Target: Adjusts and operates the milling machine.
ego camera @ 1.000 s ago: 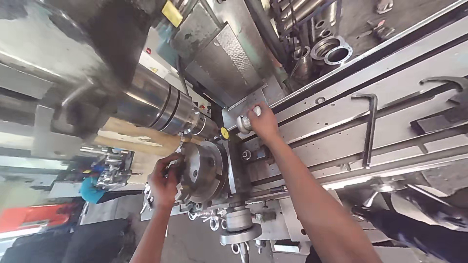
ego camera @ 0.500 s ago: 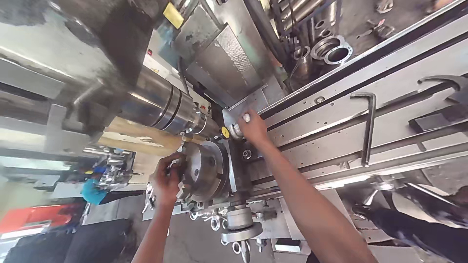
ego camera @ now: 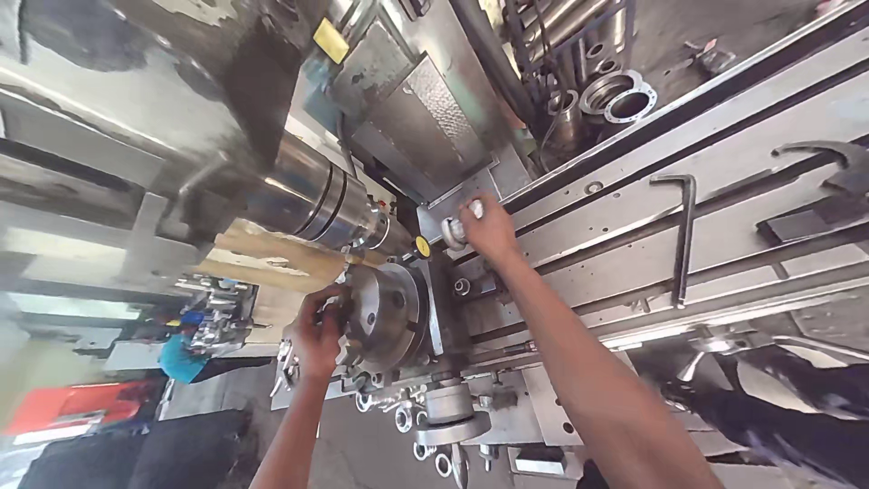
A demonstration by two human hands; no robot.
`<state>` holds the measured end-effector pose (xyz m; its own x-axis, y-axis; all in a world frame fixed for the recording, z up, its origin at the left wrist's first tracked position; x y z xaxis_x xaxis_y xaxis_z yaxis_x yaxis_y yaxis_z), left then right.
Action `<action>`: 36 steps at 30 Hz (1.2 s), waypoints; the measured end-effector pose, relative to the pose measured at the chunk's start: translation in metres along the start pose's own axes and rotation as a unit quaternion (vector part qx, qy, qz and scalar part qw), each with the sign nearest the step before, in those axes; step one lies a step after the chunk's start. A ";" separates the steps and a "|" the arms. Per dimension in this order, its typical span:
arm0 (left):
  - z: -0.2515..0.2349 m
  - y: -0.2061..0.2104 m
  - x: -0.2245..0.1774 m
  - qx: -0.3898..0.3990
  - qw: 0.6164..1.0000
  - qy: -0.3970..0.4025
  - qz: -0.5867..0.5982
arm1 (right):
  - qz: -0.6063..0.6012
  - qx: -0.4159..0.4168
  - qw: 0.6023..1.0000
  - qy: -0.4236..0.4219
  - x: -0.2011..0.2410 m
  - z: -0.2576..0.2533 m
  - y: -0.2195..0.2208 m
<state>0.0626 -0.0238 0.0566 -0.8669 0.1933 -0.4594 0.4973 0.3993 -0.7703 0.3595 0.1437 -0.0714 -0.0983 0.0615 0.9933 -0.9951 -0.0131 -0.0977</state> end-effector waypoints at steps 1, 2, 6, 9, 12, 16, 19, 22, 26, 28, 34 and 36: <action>-0.001 0.000 -0.001 0.001 1.000 0.003 -0.002 | 0.008 -0.030 0.999 -0.011 0.002 0.002 -0.014; 0.000 0.000 -0.001 0.002 1.000 0.008 -0.001 | 0.027 -0.050 0.998 -0.021 0.003 0.007 -0.029; 0.001 0.000 -0.002 -0.005 1.000 0.024 0.006 | 0.134 -0.092 0.985 -0.063 0.008 0.042 -0.079; 0.000 0.001 -0.003 -0.004 1.000 0.028 0.005 | 0.198 -0.107 0.968 -0.114 0.004 0.070 -0.102; 0.001 -0.001 0.000 -0.006 1.000 0.022 0.006 | 0.228 -0.138 0.950 -0.165 -0.008 0.086 -0.116; 0.001 0.000 0.002 -0.007 1.000 0.015 0.018 | 0.232 -0.191 0.937 -0.177 -0.026 0.091 -0.126; 0.001 -0.001 0.001 -0.004 1.000 0.018 0.019 | 0.233 -0.190 0.935 -0.188 -0.032 0.090 -0.125; 0.000 0.000 0.003 0.000 1.000 0.020 0.014 | 0.254 -0.151 0.936 -0.189 -0.039 0.097 -0.129; 0.002 0.000 0.002 -0.002 0.999 0.029 0.038 | 0.257 -0.119 0.939 -0.196 -0.049 0.108 -0.135; 0.001 0.001 -0.002 -0.001 0.998 0.027 0.054 | 0.272 -0.108 0.937 -0.188 -0.049 0.106 -0.130; 0.001 0.001 0.003 -0.008 0.999 0.020 0.045 | 0.295 -0.085 0.933 -0.187 -0.049 0.099 -0.127; 0.002 0.000 0.004 -0.012 0.999 0.014 0.035 | 0.292 -0.085 0.934 -0.187 -0.048 0.097 -0.127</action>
<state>0.0592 -0.0248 0.0536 -0.8306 0.2459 -0.4995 0.5563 0.4052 -0.7255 0.4908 0.0454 -0.1004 -0.6468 -0.2600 0.7170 -0.7626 0.2258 -0.6062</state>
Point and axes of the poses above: each hand's wrist, its own z-axis away from the middle knuckle, its own y-axis out of the palm, x = y × z, the point moved 5 cm from there along -z, towards the middle knuckle, and after that the axes turned 2 degrees about -y, right-handed, at the moved point
